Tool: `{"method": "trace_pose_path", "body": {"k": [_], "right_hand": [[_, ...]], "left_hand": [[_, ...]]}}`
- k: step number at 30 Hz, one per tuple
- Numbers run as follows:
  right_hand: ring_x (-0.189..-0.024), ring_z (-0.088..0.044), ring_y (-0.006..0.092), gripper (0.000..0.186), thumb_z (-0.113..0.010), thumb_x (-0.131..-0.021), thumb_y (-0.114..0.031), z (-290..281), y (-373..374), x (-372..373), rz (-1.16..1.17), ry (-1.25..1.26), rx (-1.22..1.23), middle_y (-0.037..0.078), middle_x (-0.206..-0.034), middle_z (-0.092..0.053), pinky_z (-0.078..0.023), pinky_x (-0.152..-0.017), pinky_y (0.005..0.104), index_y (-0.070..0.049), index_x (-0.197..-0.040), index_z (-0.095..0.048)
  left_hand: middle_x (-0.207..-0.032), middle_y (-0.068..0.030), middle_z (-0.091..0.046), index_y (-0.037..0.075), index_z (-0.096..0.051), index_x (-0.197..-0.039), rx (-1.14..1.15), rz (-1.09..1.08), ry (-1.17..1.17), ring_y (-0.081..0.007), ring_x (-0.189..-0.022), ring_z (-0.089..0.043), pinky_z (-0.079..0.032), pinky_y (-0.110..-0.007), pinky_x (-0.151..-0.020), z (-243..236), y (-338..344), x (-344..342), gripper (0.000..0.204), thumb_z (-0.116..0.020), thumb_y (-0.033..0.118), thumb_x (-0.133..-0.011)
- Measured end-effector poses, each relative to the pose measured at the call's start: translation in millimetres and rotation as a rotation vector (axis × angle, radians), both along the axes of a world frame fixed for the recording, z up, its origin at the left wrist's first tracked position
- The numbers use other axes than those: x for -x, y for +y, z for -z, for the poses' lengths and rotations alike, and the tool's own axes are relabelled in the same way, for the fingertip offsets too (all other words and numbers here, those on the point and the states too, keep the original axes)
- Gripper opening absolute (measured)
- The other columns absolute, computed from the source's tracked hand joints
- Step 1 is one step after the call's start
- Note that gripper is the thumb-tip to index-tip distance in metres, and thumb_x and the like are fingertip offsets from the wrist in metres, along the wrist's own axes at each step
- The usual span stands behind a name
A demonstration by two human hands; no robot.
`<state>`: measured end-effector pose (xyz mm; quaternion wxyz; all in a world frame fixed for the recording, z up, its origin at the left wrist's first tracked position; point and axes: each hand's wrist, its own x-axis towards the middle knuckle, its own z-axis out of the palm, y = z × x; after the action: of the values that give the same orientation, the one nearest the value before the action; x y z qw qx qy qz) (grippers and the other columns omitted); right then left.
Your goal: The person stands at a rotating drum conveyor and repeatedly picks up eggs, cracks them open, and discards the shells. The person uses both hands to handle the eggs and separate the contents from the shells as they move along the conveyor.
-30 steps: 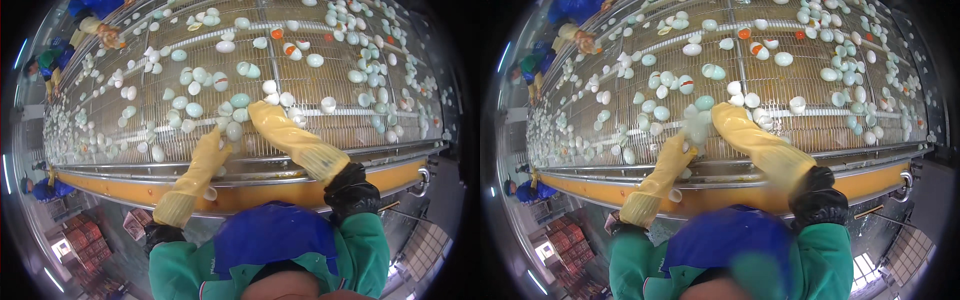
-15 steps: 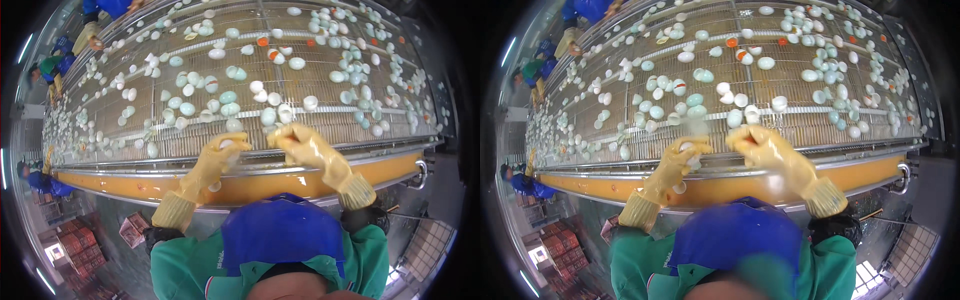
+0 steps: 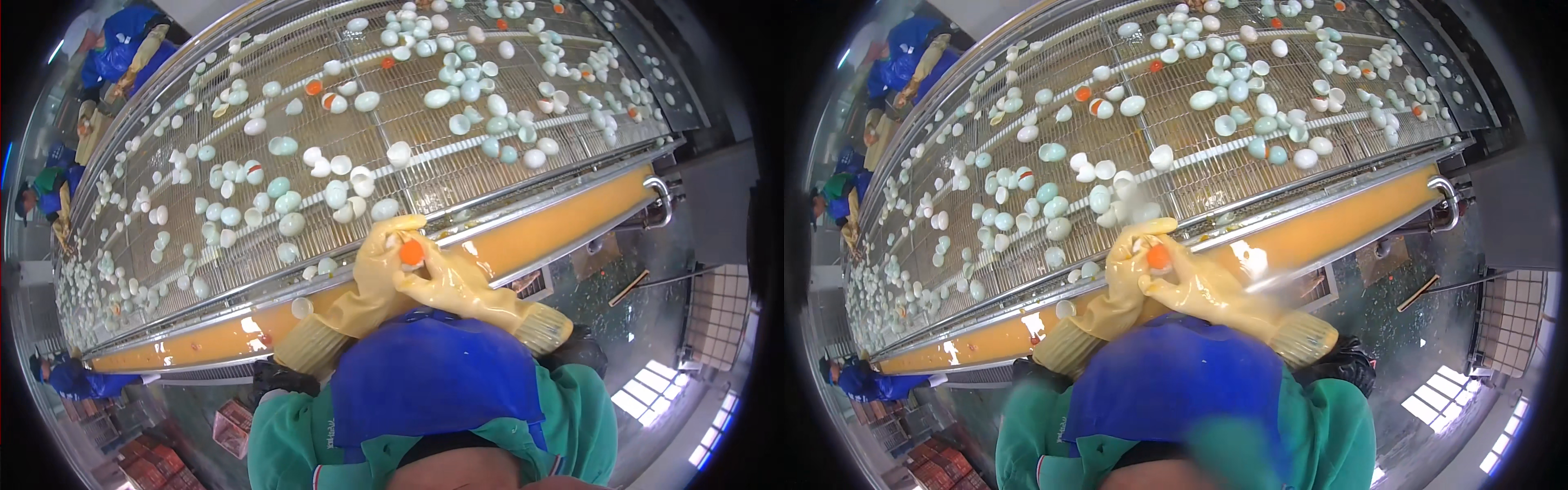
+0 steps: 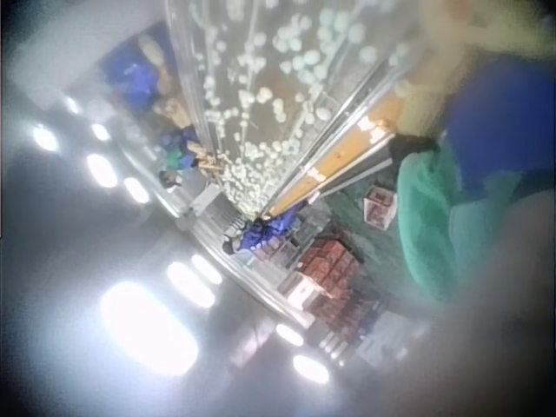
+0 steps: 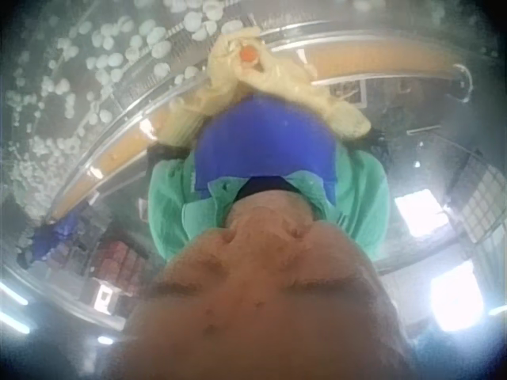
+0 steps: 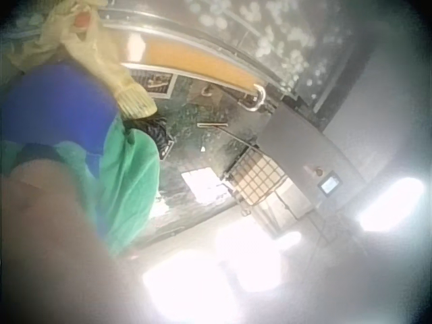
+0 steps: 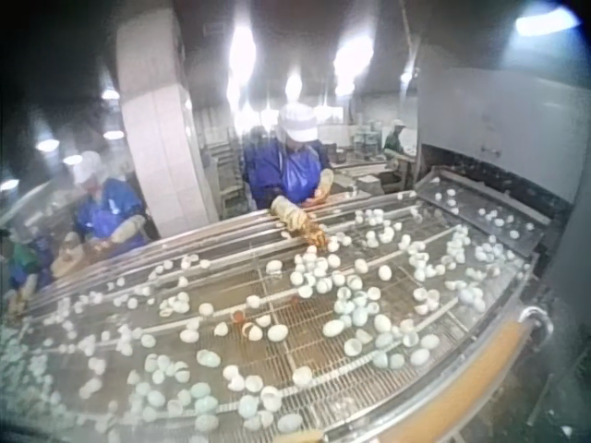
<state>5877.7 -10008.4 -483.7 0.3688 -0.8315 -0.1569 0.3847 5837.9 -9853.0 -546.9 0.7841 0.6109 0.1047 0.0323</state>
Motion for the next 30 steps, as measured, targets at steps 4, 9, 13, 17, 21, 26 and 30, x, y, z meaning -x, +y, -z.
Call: {"method": "trace_pose_path", "body": {"k": [4,9,13,17,21,26,30], "right_hand": [[-0.105,-0.071,0.0250,0.043,-0.068,-0.099,-0.032,34.0,-15.3,0.0,0.411,0.210,-0.526,0.014,-0.111,-0.074,-0.055,-0.091,0.0378,-0.013,-0.138,-0.063],[-0.099,-0.071,0.0340,0.041,-0.066,-0.089,-0.009,72.5,-62.5,-29.7,-0.320,-0.564,-0.227,0.014,-0.113,-0.074,-0.056,-0.085,0.0467,-0.013,-0.130,-0.068],[-0.102,-0.069,0.0393,0.038,-0.063,-0.094,-0.020,68.8,-100.5,-61.0,-0.334,-0.562,-0.272,0.010,-0.119,-0.074,-0.054,-0.088,0.0503,-0.014,-0.132,-0.067],[-0.107,-0.067,0.0423,0.043,-0.061,-0.099,-0.034,70.1,-127.4,-117.2,0.511,-0.617,-0.219,0.020,-0.124,-0.071,-0.052,-0.096,0.0477,-0.013,-0.136,-0.064],[-0.116,-0.064,0.0399,0.043,-0.065,-0.096,-0.026,126.4,-165.5,-188.4,0.344,-0.760,-0.135,0.023,-0.126,-0.068,-0.051,-0.100,0.0453,-0.016,-0.138,-0.063],[-0.104,-0.070,0.0387,0.030,-0.063,-0.094,-0.025,154.1,-133.1,-226.3,-0.031,-0.648,0.160,0.020,-0.109,-0.073,-0.056,-0.087,0.0480,-0.017,-0.123,-0.066],[-0.087,-0.073,0.0405,0.019,-0.061,-0.095,-0.026,171.4,-98.2,-260.7,-0.286,-0.628,0.332,0.018,-0.094,-0.075,-0.057,-0.073,0.0541,-0.013,-0.106,-0.068]], "left_hand": [[-0.117,-0.0086,-0.069,0.002,-0.063,-0.132,0.014,0.098,0.159,-0.0166,-0.083,-0.067,-0.056,-0.030,-0.075,-14.5,-16.8,0.3,0.032,-0.060,0.005,-0.100],[-0.099,-0.0079,-0.071,0.005,-0.065,-0.128,-0.575,0.414,-0.166,-0.0141,-0.074,-0.068,-0.052,-0.030,-0.060,-19.2,-9.6,-7.2,0.030,-0.066,0.013,-0.099],[-0.085,-0.0033,-0.071,0.006,-0.065,-0.115,-0.702,0.679,-0.009,-0.0180,-0.067,-0.068,-0.052,-0.033,-0.060,-30.5,-10.7,-18.2,0.023,-0.066,0.022,-0.099],[-0.100,-0.0059,-0.069,-0.002,-0.064,-0.117,-0.645,-0.350,-0.177,-0.0173,-0.081,-0.067,-0.053,-0.032,-0.068,-1.3,27.6,-86.0,0.040,-0.056,0.036,-0.107],[-0.136,-0.0187,-0.061,-0.001,-0.059,-0.135,-0.863,-0.153,0.076,-0.0290,-0.123,-0.059,-0.048,-0.042,-0.103,-10.1,39.7,-106.3,0.051,-0.074,0.024,-0.093],[-0.144,-0.0249,-0.054,0.000,-0.060,-0.136,-1.374,0.247,-0.123,-0.0407,-0.133,-0.051,-0.043,-0.048,-0.110,43.2,5.5,-122.8,0.059,-0.079,0.020,-0.084],[-0.137,-0.0224,-0.059,0.001,-0.061,-0.134,-1.501,0.094,-0.153,-0.0422,-0.125,-0.055,-0.046,-0.050,-0.105,73.7,49.1,-189.6,0.052,-0.075,0.020,-0.088]]}}
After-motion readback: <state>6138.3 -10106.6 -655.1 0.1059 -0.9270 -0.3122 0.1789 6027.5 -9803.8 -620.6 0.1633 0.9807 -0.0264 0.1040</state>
